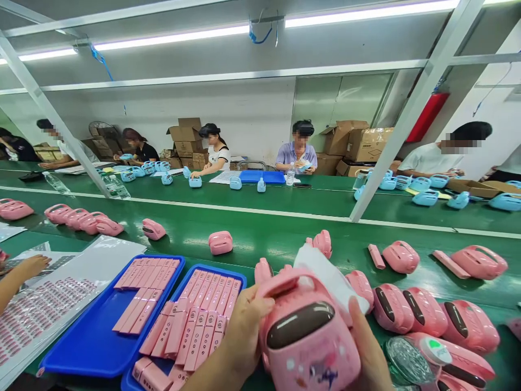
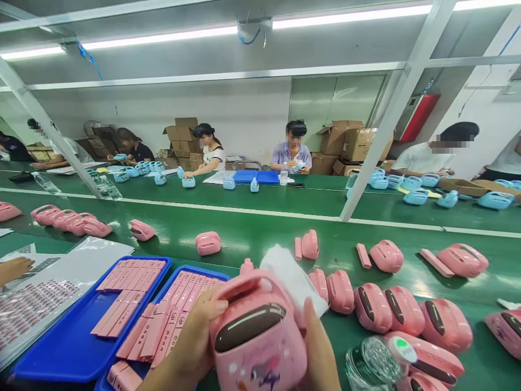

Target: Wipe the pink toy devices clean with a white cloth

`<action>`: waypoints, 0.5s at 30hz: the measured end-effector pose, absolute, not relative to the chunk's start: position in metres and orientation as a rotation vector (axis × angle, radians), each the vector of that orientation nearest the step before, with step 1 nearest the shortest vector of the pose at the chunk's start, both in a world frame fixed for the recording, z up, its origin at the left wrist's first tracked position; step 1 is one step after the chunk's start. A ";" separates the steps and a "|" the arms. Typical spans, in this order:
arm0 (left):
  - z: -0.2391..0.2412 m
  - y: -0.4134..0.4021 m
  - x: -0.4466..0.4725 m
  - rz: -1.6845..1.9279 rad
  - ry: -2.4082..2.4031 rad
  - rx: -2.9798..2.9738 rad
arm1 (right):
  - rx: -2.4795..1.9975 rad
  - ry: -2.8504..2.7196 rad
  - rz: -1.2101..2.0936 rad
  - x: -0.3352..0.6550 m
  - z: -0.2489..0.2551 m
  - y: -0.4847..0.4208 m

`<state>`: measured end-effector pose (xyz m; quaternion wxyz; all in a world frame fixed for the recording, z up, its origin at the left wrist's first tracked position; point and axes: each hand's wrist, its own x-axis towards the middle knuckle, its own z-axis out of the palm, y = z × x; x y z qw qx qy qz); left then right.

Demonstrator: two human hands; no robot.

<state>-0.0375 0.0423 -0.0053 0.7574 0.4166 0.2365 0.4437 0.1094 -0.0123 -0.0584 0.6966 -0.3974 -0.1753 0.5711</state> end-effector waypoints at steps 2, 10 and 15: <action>-0.004 0.042 -0.043 1.030 0.581 1.163 | -1.049 -0.547 1.122 0.117 -0.050 -0.022; 0.007 0.048 -0.048 1.034 0.605 1.697 | -1.263 -1.390 0.483 0.132 -0.039 -0.027; -0.028 0.037 -0.027 1.151 0.691 0.929 | -1.415 -0.793 0.557 0.114 -0.052 -0.021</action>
